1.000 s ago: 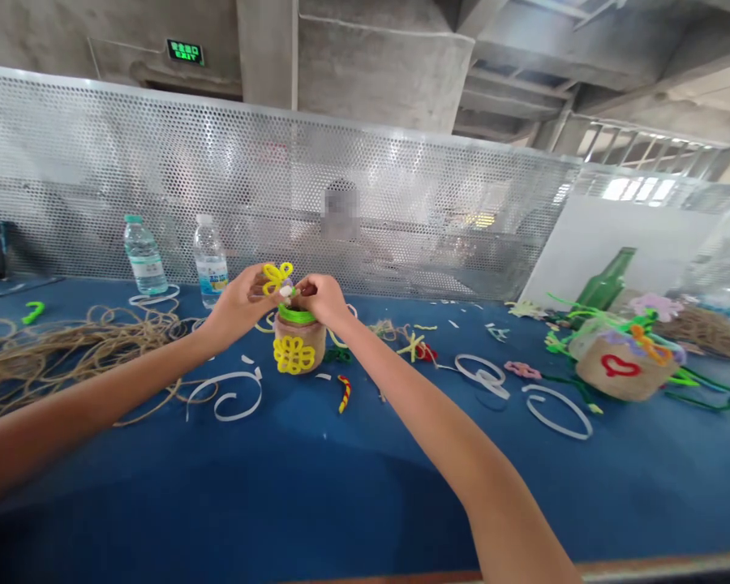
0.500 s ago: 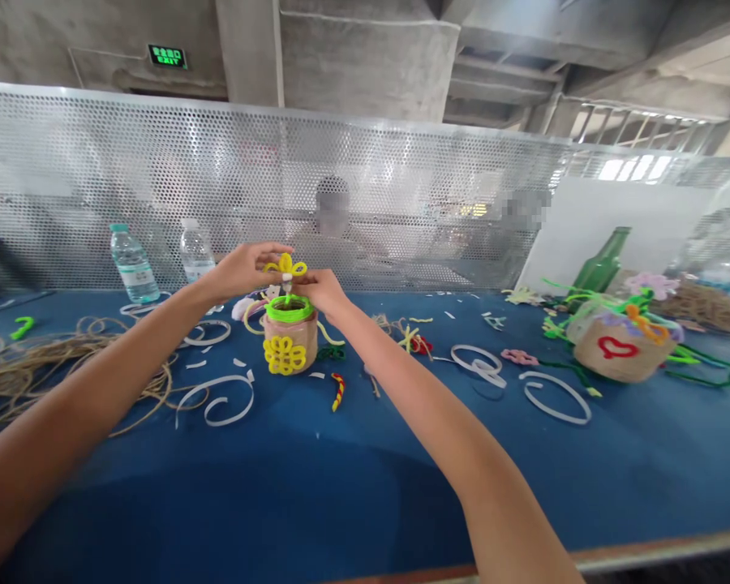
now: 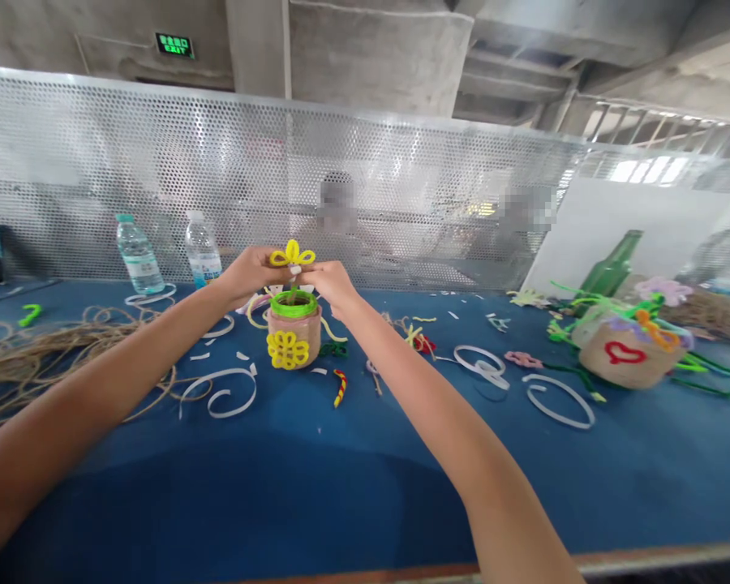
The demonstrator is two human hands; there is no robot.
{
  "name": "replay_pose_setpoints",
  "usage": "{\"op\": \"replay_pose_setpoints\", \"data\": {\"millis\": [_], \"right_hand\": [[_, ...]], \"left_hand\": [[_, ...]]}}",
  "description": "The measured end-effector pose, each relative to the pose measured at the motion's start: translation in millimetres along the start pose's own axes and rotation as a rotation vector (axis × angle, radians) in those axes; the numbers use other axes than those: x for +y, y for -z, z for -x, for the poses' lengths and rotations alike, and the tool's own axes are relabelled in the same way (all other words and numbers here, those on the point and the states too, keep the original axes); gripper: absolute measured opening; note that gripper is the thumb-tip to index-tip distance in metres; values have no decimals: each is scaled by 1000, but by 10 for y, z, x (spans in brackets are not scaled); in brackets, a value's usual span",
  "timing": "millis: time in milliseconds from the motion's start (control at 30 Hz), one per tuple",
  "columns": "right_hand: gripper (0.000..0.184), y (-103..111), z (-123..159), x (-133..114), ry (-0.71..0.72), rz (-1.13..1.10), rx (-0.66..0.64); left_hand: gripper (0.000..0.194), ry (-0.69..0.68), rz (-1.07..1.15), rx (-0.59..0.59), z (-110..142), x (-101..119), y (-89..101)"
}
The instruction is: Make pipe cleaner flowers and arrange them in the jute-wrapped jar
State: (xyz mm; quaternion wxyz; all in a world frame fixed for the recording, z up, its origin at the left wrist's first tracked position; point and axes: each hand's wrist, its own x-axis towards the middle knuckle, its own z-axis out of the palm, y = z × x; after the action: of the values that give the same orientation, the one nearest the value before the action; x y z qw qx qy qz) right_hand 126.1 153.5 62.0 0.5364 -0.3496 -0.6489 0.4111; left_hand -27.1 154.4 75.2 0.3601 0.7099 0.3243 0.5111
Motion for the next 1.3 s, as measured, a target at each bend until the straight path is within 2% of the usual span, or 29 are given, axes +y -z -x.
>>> {"op": "replay_pose_setpoints", "data": {"millis": [100, 200, 333, 433, 700, 767, 833, 900, 1000, 1100, 1200, 1300], "right_hand": [[7, -18, -7, 25, -126, -63, 24], [8, -44, -15, 60, -221, -92, 44], [7, -74, 7, 43, -258, -84, 46], [6, -90, 45, -8, -245, -100, 29], [10, -67, 77, -22, -182, -95, 0], [11, -43, 61, -26, -153, -60, 7], [11, -3, 39, -49, -130, -17, 40], [11, 68, 10, -96, -128, 14, 93], [7, 275, -43, -206, -126, 32, 136], [9, 588, -83, -336, -55, -16, 132], [8, 886, -80, -449, 51, -88, 111], [11, 1042, -34, -523, 59, -75, 128]], "left_hand": [[30, 1, 17, 29, 13, -15, -24], [34, 136, 93, 119, 24, 9, -45], [52, 296, 238, 163, 31, 68, -55], [51, 334, 277, 161, 25, 82, -51], [37, 213, 45, 209, -26, -12, -52], [45, 142, 17, 228, -23, -19, -68], [67, 84, 51, 161, -10, -3, -87], [92, 60, 93, 84, 4, 39, -99], [108, 70, 79, 116, 22, 144, -88], [103, 94, 42, 128, 51, 284, -48], [87, 119, 39, 107, 92, 417, -7], [75, 137, 21, 86, 114, 480, 6]]}}
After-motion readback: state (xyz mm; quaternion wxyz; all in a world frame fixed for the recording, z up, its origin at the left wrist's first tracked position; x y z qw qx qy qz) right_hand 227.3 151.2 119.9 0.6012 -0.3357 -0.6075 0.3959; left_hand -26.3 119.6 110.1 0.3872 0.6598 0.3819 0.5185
